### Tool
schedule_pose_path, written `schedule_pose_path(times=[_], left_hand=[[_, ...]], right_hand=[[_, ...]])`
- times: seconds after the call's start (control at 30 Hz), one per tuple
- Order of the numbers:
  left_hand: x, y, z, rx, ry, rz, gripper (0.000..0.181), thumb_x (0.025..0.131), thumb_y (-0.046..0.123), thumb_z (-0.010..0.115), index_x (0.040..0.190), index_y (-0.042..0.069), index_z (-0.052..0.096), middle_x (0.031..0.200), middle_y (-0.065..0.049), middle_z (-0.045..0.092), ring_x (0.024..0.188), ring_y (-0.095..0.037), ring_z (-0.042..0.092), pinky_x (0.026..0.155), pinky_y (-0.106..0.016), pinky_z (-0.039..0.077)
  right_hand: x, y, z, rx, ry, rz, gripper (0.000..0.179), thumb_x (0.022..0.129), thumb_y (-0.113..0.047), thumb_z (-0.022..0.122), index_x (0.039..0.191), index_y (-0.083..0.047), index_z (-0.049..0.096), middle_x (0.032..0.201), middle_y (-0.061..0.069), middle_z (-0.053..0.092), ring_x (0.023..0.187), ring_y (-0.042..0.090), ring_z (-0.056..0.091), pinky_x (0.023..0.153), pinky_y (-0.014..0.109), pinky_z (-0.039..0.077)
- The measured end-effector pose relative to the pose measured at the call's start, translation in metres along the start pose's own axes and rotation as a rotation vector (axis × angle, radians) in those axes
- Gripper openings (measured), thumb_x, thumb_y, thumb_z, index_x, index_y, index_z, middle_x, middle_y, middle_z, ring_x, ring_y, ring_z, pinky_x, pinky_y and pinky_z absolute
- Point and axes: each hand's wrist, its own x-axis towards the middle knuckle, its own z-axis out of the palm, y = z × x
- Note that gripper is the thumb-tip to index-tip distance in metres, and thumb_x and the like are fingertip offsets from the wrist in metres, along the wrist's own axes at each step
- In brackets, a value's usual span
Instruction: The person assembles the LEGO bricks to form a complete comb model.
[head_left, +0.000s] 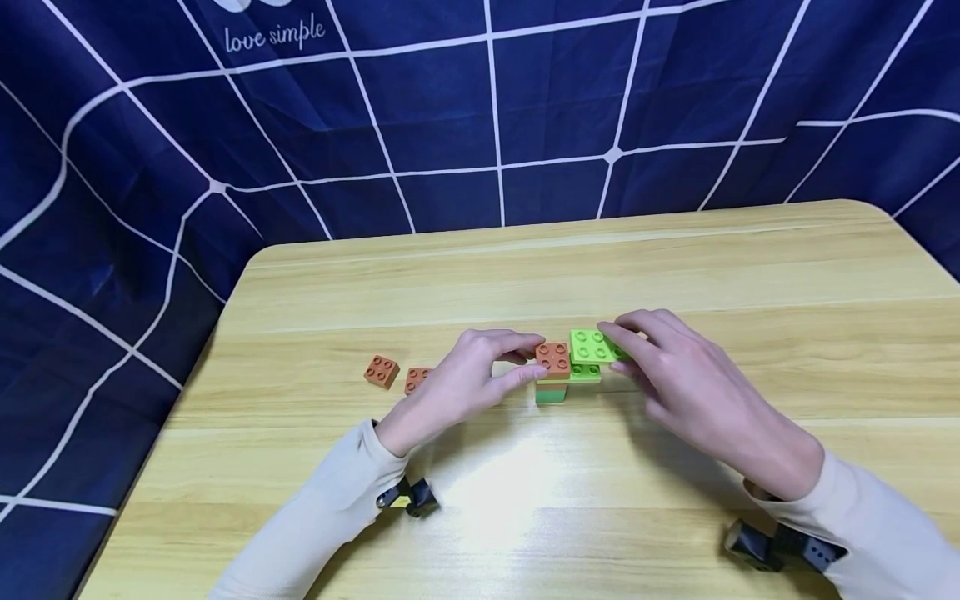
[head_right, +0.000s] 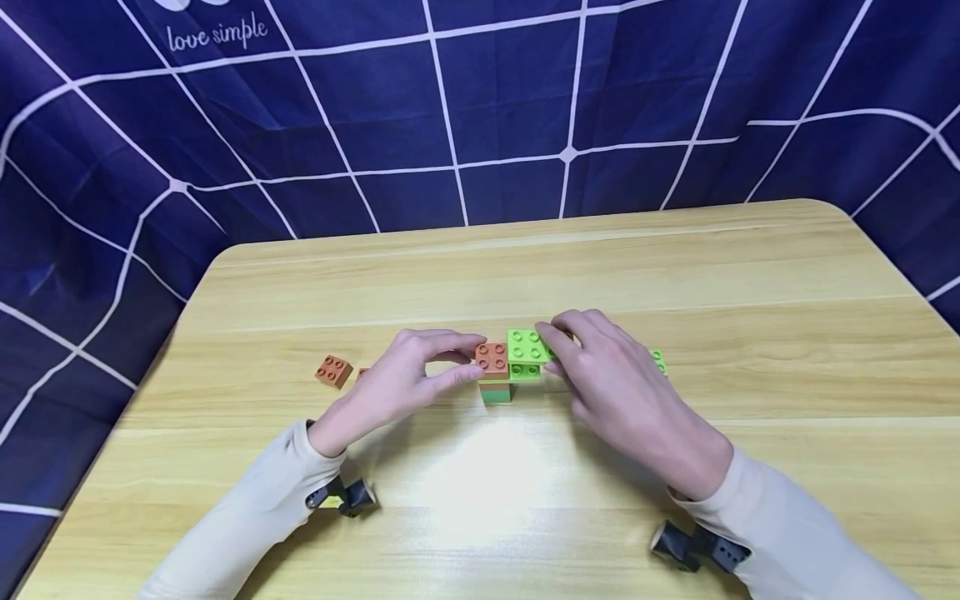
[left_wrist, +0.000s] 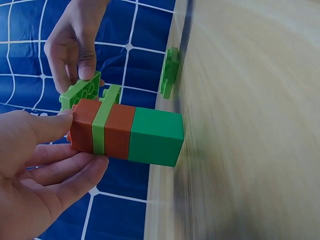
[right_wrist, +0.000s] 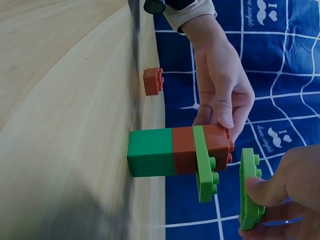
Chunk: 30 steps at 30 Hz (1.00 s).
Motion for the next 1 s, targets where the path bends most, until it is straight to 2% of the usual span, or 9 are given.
schedule_pose_path(times=[0.33,0.57,0.73,0.87,1.0], left_hand=[[0.0000,-0.0006,-0.0002,0.010,-0.002,0.001,0.040,0.093,0.020,0.066,0.124,-0.004,0.061,0.113,-0.013,0.069,0.097,-0.019,0.068,0.091,-0.023,0.052],[0.0000,-0.0004,-0.0014,0.047,-0.042,-0.018,0.044,0.094,0.027,0.063,0.127,-0.003,0.060,0.119,-0.014,0.066,0.108,-0.022,0.064,0.096,-0.026,0.050],[0.0001,-0.0013,-0.0002,0.049,-0.045,0.012,0.049,0.089,0.026,0.070,0.126,-0.004,0.060,0.119,-0.014,0.066,0.102,-0.021,0.066,0.091,-0.024,0.052],[0.0003,-0.0027,0.0015,0.018,-0.054,0.026,0.047,0.087,0.022,0.073,0.124,-0.003,0.061,0.115,-0.013,0.068,0.097,-0.021,0.068,0.089,-0.021,0.053],[0.0002,-0.0043,0.0029,-0.063,-0.081,-0.025,0.043,0.086,0.017,0.074,0.123,-0.001,0.062,0.113,-0.012,0.069,0.095,-0.019,0.069,0.087,-0.020,0.053]], right_hand=[[0.0032,-0.0020,0.0014,0.002,-0.009,-0.022,0.047,0.076,0.002,0.076,0.120,0.005,0.061,0.106,0.017,0.061,0.096,0.032,0.059,0.076,0.049,0.055],[0.0068,-0.0049,0.0040,0.007,-0.020,-0.036,0.046,0.077,0.002,0.075,0.120,0.006,0.061,0.106,0.017,0.061,0.094,0.031,0.059,0.074,0.047,0.055],[0.0077,-0.0070,0.0053,0.010,-0.022,-0.041,0.045,0.077,0.002,0.076,0.119,0.005,0.062,0.105,0.016,0.062,0.094,0.030,0.059,0.074,0.046,0.056],[0.0082,-0.0085,0.0058,0.011,-0.030,-0.042,0.044,0.077,0.002,0.076,0.119,0.005,0.062,0.106,0.015,0.062,0.095,0.030,0.059,0.075,0.046,0.056],[0.0089,-0.0100,0.0062,0.011,-0.036,-0.049,0.044,0.078,0.000,0.076,0.119,0.005,0.062,0.106,0.016,0.062,0.095,0.030,0.060,0.077,0.045,0.056]])
